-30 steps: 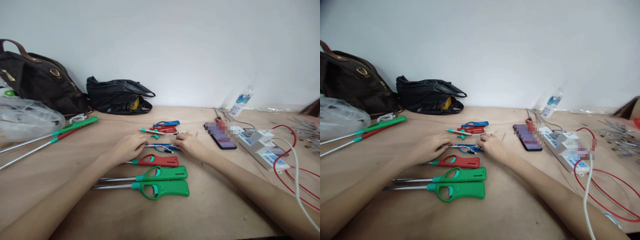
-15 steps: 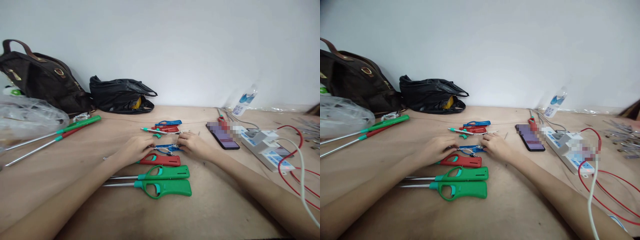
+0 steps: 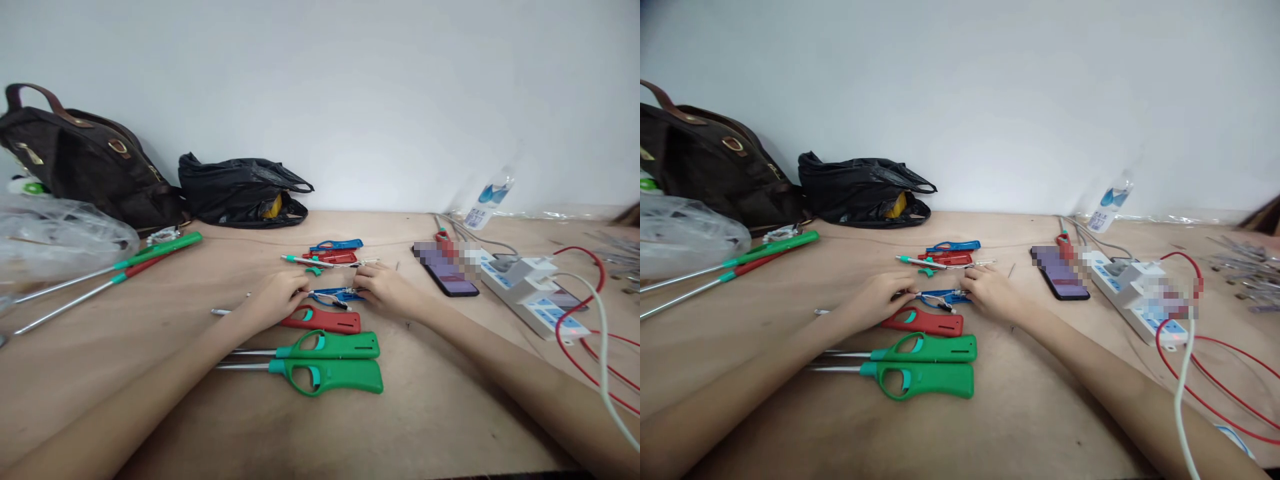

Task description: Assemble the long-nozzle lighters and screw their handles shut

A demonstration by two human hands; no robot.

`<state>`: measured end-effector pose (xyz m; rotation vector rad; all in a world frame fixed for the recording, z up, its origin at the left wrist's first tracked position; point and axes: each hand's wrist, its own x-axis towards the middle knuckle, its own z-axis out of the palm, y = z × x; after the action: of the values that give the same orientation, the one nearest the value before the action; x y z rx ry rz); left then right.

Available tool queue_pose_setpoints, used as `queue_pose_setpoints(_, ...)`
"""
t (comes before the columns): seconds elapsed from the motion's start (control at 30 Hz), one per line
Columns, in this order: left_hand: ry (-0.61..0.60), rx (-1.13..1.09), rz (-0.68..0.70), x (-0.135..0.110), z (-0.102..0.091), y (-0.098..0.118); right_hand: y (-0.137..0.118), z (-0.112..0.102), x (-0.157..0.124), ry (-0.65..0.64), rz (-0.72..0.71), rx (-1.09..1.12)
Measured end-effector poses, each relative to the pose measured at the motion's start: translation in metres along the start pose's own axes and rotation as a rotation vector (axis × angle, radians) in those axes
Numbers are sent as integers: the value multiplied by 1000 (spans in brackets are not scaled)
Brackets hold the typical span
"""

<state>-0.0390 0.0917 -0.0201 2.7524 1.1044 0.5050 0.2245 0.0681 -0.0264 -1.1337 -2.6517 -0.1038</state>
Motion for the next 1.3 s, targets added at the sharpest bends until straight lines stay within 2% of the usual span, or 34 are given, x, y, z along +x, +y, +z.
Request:
queue_pose_setpoints(0.3,22,-74,-128,1,-3,10,-1,-8,2,-4,39,37)
queue_pose_setpoints(0.5,33,-112,-198,3,-3,12,-3,-3,4,-40,41,46)
queue_pose_setpoints(0.83,-66,-303,-303,7,2,-1,0,2,4,-14,20,52)
queue_pose_setpoints(0.97,-82,-222,-281,8,-3,7,-3,1,4,-18,24,13)
queue_pose_setpoints(1.17,-92,69,-186,7,-8,22,-8,-3,4,-20,63,-39)
queue_pose_setpoints(1.3,-104,133,-182,4,-8,25,-18,-12,4,20,100,-57)
